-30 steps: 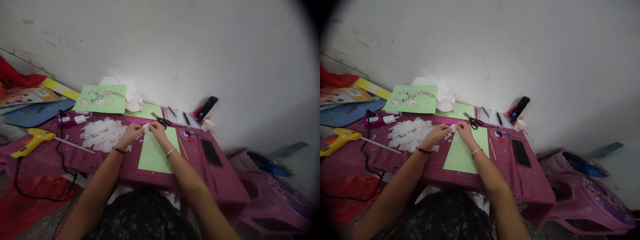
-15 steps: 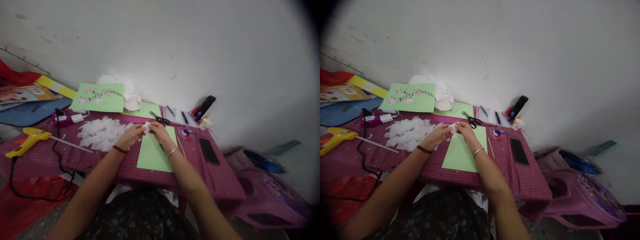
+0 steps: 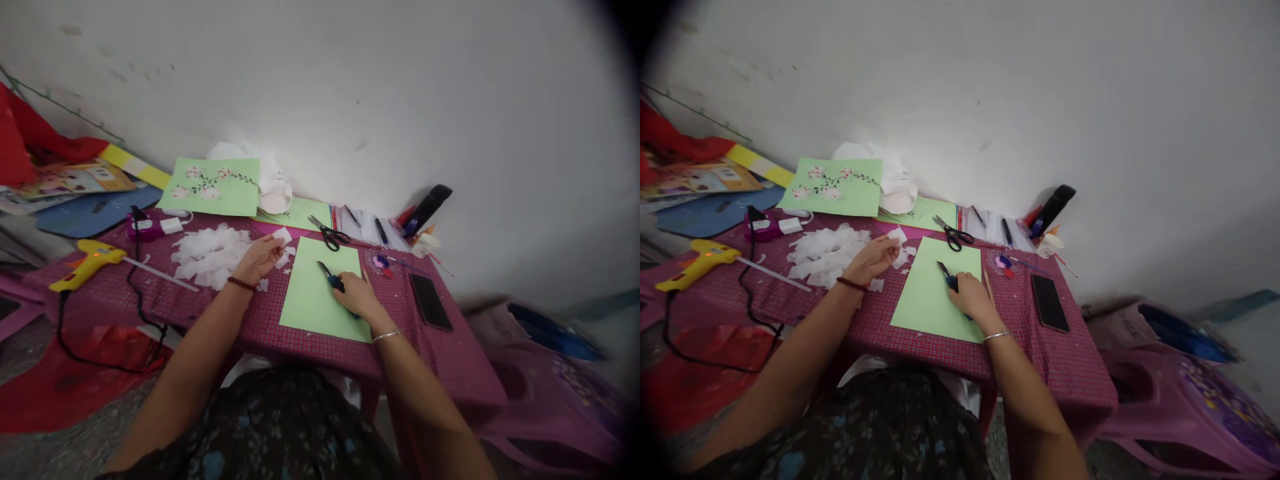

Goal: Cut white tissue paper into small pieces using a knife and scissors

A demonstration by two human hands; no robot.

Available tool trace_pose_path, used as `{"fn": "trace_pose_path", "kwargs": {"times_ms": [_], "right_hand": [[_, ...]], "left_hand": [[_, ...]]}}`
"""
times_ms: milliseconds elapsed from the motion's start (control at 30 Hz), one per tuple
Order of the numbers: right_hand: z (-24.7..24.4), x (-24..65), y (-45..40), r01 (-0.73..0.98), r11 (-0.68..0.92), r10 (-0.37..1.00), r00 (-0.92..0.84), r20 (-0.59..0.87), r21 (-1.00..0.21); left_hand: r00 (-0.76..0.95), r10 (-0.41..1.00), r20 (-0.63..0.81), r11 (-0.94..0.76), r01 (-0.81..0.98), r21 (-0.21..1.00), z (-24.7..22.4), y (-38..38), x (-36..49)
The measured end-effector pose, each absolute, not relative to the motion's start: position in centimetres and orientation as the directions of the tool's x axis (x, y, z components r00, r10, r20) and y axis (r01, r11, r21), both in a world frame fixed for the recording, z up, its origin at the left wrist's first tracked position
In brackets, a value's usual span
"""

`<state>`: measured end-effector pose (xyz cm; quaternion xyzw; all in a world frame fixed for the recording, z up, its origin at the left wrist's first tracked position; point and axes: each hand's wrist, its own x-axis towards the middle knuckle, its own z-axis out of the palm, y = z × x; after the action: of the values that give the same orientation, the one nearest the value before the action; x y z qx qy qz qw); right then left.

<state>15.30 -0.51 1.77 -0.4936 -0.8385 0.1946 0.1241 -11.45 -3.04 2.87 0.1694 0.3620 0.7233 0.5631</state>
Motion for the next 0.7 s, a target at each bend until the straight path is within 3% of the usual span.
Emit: {"fn": "trace_pose_path", "kwargs": {"times_ms": [133,200,267,367,700], "right_hand": [[3.2,14.4,-0.5,0.654,0.377,0.859,-0.511,-0.016,-0.656],[3.9,13.6,-0.8,0.446,0.265,0.774,-0.627,-0.087,-0.855],[4.3,12.7,-1.2,0.234,0.08,0.641,-0.757,-0.13,-0.969],[4.1,11.3,-1.8,0.149,-0.034,0.547,-0.825,-0.143,-0.988],[2.8,10.1,-2.1,0.172,-0.066,0.558,-0.81,-0.179,-0.983]], "left_hand": [[-0.301,0.933,-0.197,-0.064,-0.678,0.732,3.1,-3.1,-11.6],[-0.288,0.932,-0.219,-0.032,-0.669,0.742,3.1,-3.1,-11.6],[-0.279,0.93,-0.238,-0.005,-0.659,0.752,3.0,-3.0,-11.6],[-0.278,0.928,-0.25,0.016,-0.638,0.77,2.8,-2.8,-11.6],[-0.284,0.94,-0.19,-0.013,-0.586,0.81,2.5,-2.9,-10.7]]}}
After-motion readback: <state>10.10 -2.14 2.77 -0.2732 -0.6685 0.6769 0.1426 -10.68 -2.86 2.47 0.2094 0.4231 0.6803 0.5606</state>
